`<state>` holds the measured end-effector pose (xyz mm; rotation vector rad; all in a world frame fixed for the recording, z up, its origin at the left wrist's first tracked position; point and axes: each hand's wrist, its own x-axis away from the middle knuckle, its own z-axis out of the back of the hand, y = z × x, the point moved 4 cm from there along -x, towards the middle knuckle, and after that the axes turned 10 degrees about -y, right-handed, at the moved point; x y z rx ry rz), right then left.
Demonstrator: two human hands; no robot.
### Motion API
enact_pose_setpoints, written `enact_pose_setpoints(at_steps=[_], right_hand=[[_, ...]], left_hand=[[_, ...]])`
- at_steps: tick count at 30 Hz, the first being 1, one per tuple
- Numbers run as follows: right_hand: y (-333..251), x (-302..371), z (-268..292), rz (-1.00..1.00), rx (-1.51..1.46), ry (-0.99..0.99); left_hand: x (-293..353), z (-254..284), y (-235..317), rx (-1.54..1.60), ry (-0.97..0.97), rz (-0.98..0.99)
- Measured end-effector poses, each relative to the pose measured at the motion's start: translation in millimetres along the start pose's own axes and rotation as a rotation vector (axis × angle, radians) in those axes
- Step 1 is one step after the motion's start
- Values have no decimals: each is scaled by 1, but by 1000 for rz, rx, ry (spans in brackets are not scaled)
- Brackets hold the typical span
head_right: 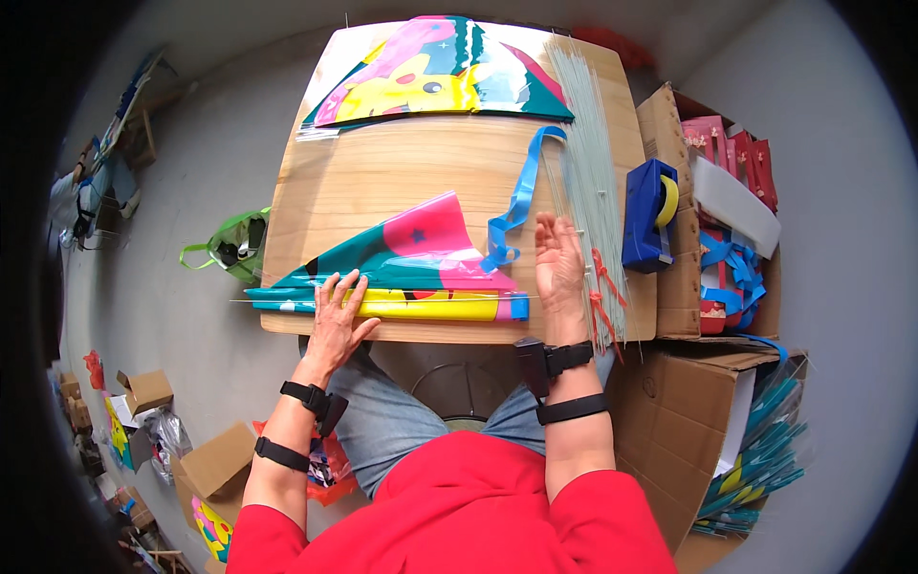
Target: The person assembles a Pikachu-themed kite by rolling the fabric around a central spine and securing it with blue tape. They then insert a plastic rod into the kite's tail and place the finished unit into a clear plastic sleeve. Finally, they unfold a new kite from a stack to begin the next assembly.
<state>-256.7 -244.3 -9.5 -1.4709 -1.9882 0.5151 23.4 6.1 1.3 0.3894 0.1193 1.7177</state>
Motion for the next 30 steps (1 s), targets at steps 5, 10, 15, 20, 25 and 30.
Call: enact_pose_setpoints(at_steps=[5,10,15,20,25,30], right_hand=[[6,38,14,-262,1524,11],[38,44,0,302,1811,-84],[57,4,-6,-109,1006,-136],[50,13,-19,-261,818,-316],[53,10,-13,-285,489,-230],[5,-27,-13,-135,208,-89]], left_hand=[[3,0,-2,-22,18,0],[-3,3,3,1,1,-20],[-2,-2,-2,39,10,-27],[-1,3,1,24,-22,0],[0,4,4,30,-31,5],[2,0,-2,30,-26,9]])
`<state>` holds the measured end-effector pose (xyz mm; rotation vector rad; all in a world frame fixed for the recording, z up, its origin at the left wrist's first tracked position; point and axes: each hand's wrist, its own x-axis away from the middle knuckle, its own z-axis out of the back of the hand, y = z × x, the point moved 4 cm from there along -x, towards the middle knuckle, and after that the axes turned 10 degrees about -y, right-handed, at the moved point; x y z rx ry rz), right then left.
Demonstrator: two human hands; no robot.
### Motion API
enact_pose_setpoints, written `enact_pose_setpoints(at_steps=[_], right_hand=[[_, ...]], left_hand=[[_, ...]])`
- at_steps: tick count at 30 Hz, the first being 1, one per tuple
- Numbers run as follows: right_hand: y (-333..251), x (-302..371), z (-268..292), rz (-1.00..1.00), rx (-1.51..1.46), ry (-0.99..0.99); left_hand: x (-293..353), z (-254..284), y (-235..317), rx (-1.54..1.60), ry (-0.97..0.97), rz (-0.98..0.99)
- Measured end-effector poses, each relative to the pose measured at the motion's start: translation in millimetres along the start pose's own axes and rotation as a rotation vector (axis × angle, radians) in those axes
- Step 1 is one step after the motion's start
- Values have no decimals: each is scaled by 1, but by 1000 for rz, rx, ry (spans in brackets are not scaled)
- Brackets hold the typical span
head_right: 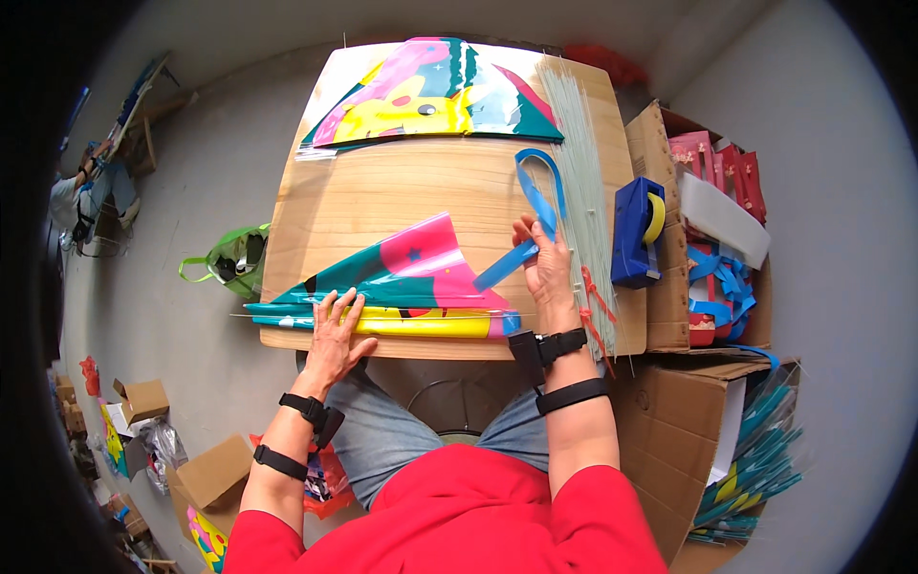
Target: The person assembles a Pikachu-themed kite by rolling the fabric around a central spine and securing it with blue tape. They then insert a plastic rod into the kite's tail and place the finished unit into a clear plastic sleeve. Finally, they unfold a new kite from a stack to begin the next assembly.
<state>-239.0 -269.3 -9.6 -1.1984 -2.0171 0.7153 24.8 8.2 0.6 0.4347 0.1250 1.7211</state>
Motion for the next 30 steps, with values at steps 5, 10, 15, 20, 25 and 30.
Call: enact_pose_setpoints(at_steps=[5,10,15,20,25,30], right_hand=[[-111,-40,21,141,-161,-131],[-111,-7,97,-73,774,477],[-1,66,34,-220,1085,165],[29,38,1,-246,1285,170],[41,17,-2,-113,949,120],[39,20,-34,-252,4,-234]], left_hand=[[0,1,0,-4,0,2],[-4,-1,5,19,0,-17],[1,2,-3,15,-3,2],[-3,1,2,9,-18,-15],[-5,7,9,4,-7,-20],[1,4,3,-6,-3,-7]])
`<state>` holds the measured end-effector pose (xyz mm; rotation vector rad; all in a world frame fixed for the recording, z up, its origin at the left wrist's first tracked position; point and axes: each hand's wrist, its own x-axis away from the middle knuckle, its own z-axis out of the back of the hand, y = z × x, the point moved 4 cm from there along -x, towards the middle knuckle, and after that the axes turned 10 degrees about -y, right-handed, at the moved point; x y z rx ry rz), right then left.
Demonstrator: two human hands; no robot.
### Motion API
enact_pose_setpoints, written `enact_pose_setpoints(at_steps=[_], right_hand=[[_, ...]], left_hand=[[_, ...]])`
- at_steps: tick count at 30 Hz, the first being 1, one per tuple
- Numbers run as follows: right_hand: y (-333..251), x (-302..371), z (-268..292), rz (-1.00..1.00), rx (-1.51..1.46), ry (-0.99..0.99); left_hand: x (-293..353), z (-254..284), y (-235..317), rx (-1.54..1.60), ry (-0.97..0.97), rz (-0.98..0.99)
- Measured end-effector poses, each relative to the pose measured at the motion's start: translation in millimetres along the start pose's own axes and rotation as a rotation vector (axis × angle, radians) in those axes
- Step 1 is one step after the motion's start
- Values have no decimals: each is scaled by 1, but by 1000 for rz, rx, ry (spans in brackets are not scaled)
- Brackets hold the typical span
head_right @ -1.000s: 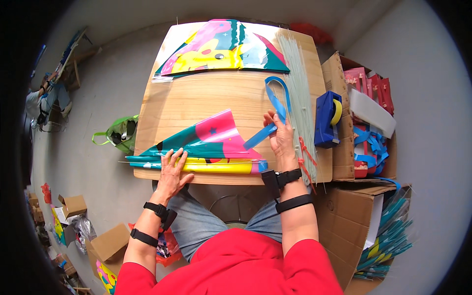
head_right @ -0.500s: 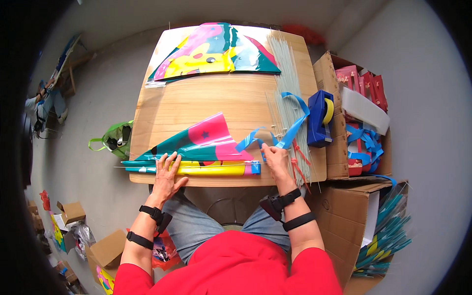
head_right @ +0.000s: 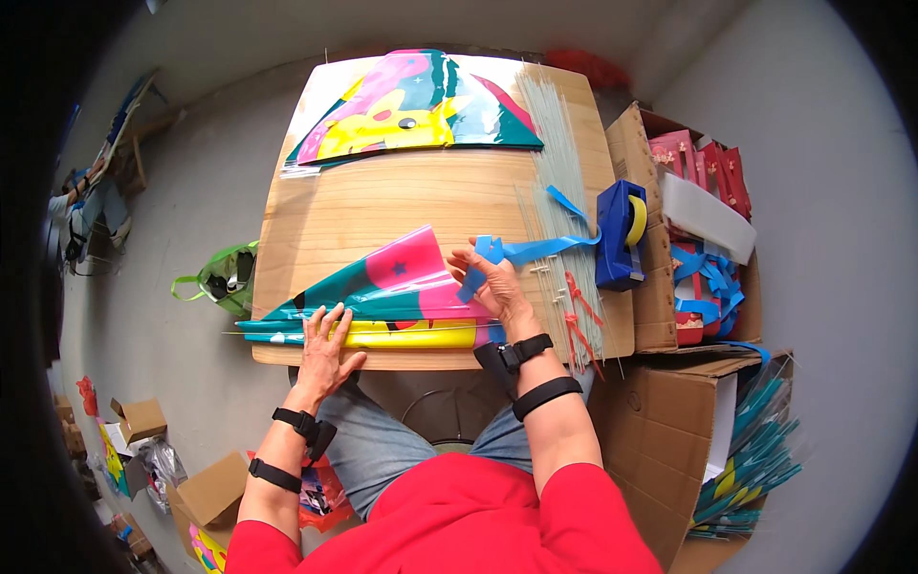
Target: The person assembles a Pikachu-themed kite by rolling the fabric around a central spine and securing it with blue tape. They then insert a plastic rod into the kite's tail and place the finished unit into a clear plastic sleeve. Finally, they unfold a new kite from a stack to begin the next assembly.
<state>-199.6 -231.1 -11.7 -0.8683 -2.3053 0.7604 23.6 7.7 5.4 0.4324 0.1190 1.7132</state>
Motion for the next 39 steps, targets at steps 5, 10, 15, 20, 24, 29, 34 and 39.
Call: enact_pose_setpoints(at_steps=[5,10,15,20,24,29,34,39], right_hand=[[-46,-16,27,99,-50,-60],[-130,-10,43,294,-124,-81],[-208,12,41,414,-67,-45],[-261,29,36,465,74,-9],[-273,32,29,456,161,45],[-254,22,101,540,205,417],[-165,72,98,756,985,1251],[-33,79,68,-181,769,627]], left_hand=[[-1,0,2,13,-8,6],[-2,-3,0,1,-11,6],[-2,-1,2,9,-31,13],[-1,-1,0,19,-24,9],[-2,0,2,19,-33,12],[-2,-5,-1,6,-5,-7],[-1,1,2,16,-5,-10],[0,0,0,13,-25,7]])
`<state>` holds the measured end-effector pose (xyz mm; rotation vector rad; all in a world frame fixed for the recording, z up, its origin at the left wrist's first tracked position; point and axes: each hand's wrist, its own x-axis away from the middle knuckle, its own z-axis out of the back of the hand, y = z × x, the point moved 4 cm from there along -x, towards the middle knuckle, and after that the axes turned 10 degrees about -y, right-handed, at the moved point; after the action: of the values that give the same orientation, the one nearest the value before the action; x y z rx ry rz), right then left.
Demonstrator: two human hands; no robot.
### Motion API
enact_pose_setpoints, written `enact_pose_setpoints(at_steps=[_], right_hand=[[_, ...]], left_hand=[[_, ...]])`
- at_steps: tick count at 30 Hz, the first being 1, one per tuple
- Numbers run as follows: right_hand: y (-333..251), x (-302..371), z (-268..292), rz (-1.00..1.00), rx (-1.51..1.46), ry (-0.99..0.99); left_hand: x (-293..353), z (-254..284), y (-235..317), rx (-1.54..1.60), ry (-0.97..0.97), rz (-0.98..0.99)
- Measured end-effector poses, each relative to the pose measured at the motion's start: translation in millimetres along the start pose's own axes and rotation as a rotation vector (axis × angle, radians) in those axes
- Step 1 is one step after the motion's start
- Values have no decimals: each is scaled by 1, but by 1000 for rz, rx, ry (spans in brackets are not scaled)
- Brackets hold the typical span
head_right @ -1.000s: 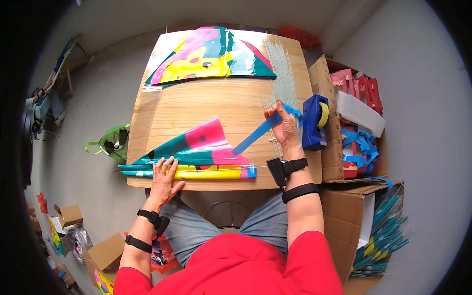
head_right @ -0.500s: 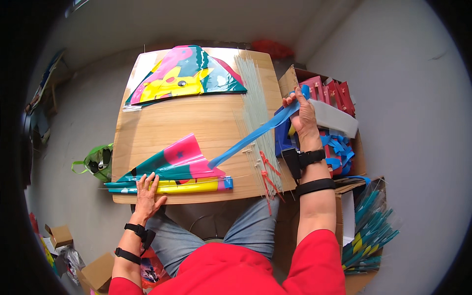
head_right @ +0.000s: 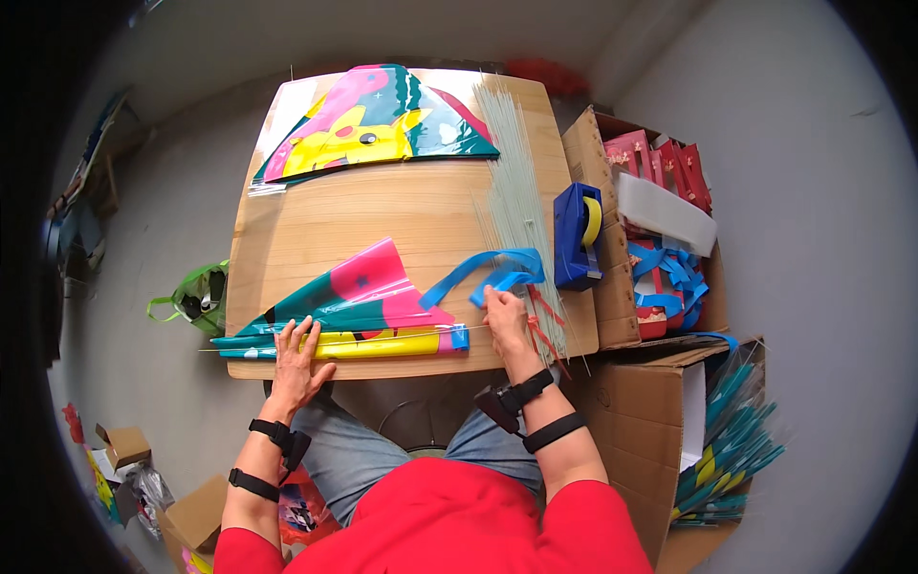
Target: The person assembles a Pikachu-themed kite by rolling the fabric around a central spine and securing it with blue tape. They then insert a plastic rod into the kite's tail and place the finished unit into a clear plastic sleeve. Finally, they unfold a new kite from a stack to begin the next assembly.
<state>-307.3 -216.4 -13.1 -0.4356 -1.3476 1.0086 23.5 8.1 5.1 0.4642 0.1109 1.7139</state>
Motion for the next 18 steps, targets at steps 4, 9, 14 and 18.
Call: enact_pose_setpoints(at_steps=[4,9,14,18], right_hand=[[-1,-10,-15,281,272,255],[-81,38,-39,743,414,368],[-72,-13,-2,412,968,488],[-74,-26,10,510,1187,377]], left_hand=[[-7,-2,5,29,-12,-22],[0,2,-2,-1,-23,18],[-3,0,2,5,-22,12],[-4,1,4,14,6,-15]])
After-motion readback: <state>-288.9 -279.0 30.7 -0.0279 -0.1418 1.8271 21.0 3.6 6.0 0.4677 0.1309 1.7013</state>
